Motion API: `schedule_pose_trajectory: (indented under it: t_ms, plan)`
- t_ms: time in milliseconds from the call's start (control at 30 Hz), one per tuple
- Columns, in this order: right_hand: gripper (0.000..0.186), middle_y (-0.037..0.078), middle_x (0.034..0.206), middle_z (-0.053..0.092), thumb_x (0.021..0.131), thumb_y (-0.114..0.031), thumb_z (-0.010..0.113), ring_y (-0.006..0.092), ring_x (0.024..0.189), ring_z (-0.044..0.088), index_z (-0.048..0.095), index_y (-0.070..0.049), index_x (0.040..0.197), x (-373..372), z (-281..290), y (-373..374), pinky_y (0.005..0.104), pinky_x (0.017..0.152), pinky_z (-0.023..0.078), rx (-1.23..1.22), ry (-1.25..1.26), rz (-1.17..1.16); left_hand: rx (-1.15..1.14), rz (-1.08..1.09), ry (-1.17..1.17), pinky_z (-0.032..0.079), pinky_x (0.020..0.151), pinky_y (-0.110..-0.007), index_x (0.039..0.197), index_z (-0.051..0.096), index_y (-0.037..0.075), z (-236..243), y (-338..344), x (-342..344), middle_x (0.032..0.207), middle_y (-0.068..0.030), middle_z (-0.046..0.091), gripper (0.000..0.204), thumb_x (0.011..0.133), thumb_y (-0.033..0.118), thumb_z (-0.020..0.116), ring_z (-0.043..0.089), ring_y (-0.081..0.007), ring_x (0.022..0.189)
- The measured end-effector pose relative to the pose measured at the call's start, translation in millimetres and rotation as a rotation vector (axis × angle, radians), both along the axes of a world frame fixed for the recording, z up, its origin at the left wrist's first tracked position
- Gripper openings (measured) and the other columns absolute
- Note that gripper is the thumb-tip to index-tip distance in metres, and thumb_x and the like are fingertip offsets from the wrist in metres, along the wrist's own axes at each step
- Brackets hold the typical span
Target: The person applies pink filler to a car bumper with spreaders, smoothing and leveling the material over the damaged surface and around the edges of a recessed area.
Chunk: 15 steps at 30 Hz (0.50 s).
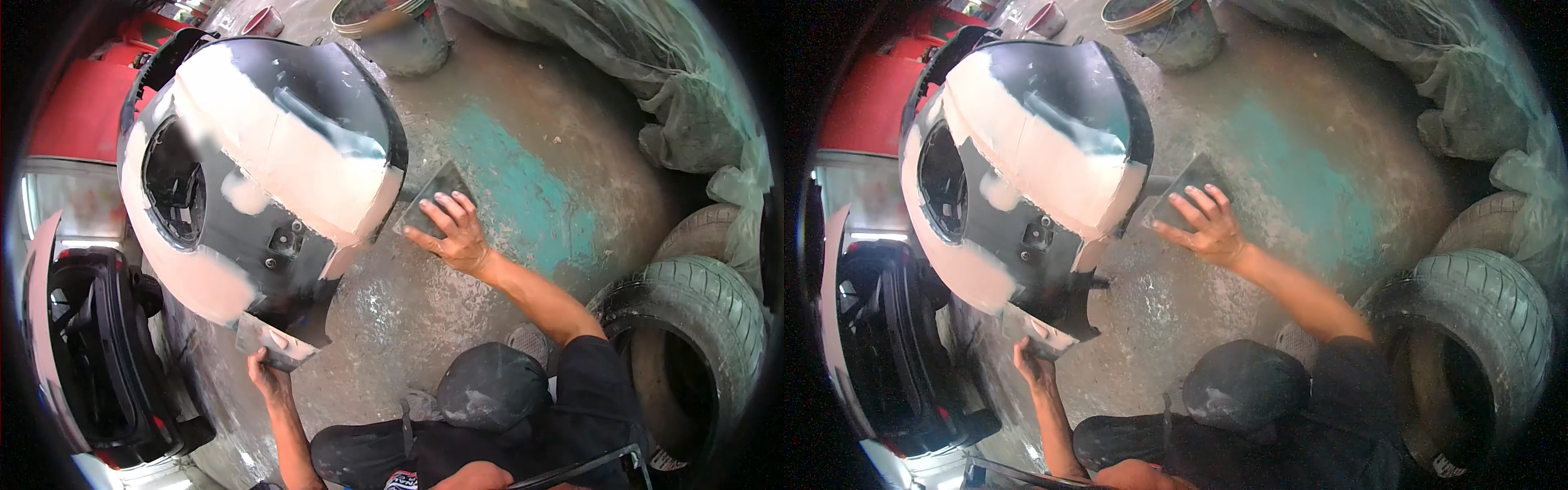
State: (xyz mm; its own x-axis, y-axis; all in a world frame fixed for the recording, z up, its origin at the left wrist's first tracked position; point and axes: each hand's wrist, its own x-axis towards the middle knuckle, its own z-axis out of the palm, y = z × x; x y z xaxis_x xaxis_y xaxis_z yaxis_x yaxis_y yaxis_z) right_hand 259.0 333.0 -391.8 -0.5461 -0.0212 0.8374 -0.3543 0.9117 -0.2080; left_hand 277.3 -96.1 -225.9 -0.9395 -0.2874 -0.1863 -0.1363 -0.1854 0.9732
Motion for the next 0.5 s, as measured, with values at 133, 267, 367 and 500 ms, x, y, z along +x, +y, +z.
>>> schedule_pose_trajectory:
  t_ms: [133, 267, 367, 500]
  plan:
    - [0.045, 0.002, 0.138, 0.052, 0.088, -0.023, 0.07, 0.0316, 0.129, 0.046, 0.063, -0.035, 0.13, 16, 22, -13, 0.0528, 0.111, 0.036, -0.085, 0.05, -0.022, 0.011, -0.015, 0.032, 0.052, 0.095, -0.041, 0.078, 0.059, 0.004, -9, -27, -1, 0.09, -0.0084, 0.065, 0.006, 0.083, 0.007, 0.059, 0.066, -0.024, 0.094]
    - [0.048, -0.002, 0.14, 0.051, 0.088, -0.027, 0.071, 0.0307, 0.13, 0.045, 0.06, -0.037, 0.133, 12, 32, -32, 0.052, 0.112, 0.035, -0.071, 0.146, -0.021, -0.028, -0.068, 0.031, 0.047, 0.1, -0.042, 0.104, 0.067, -0.003, -17, -41, -2, 0.109, -0.0124, 0.068, 0.03, 0.083, 0.018, 0.062, 0.065, -0.0272, 0.106]
    - [0.052, -0.005, 0.142, 0.049, 0.09, -0.032, 0.07, 0.0279, 0.132, 0.044, 0.055, -0.039, 0.139, 1, 32, -39, 0.0502, 0.115, 0.033, -0.103, 0.202, -0.019, -0.028, -0.072, 0.044, 0.048, 0.1, -0.042, 0.109, 0.066, -0.004, -18, -34, -3, 0.11, -0.013, 0.068, 0.034, 0.083, 0.018, 0.062, 0.065, -0.0271, 0.106]
    - [0.056, -0.006, 0.145, 0.046, 0.092, -0.035, 0.067, 0.0262, 0.133, 0.043, 0.05, -0.04, 0.145, -14, 29, -49, 0.0486, 0.117, 0.031, -0.105, 0.172, -0.04, -0.015, -0.062, 0.043, 0.048, 0.1, -0.042, 0.095, 0.06, 0.0, -11, -21, 0, 0.105, -0.013, 0.067, 0.017, 0.083, 0.012, 0.06, 0.064, -0.0267, 0.106]
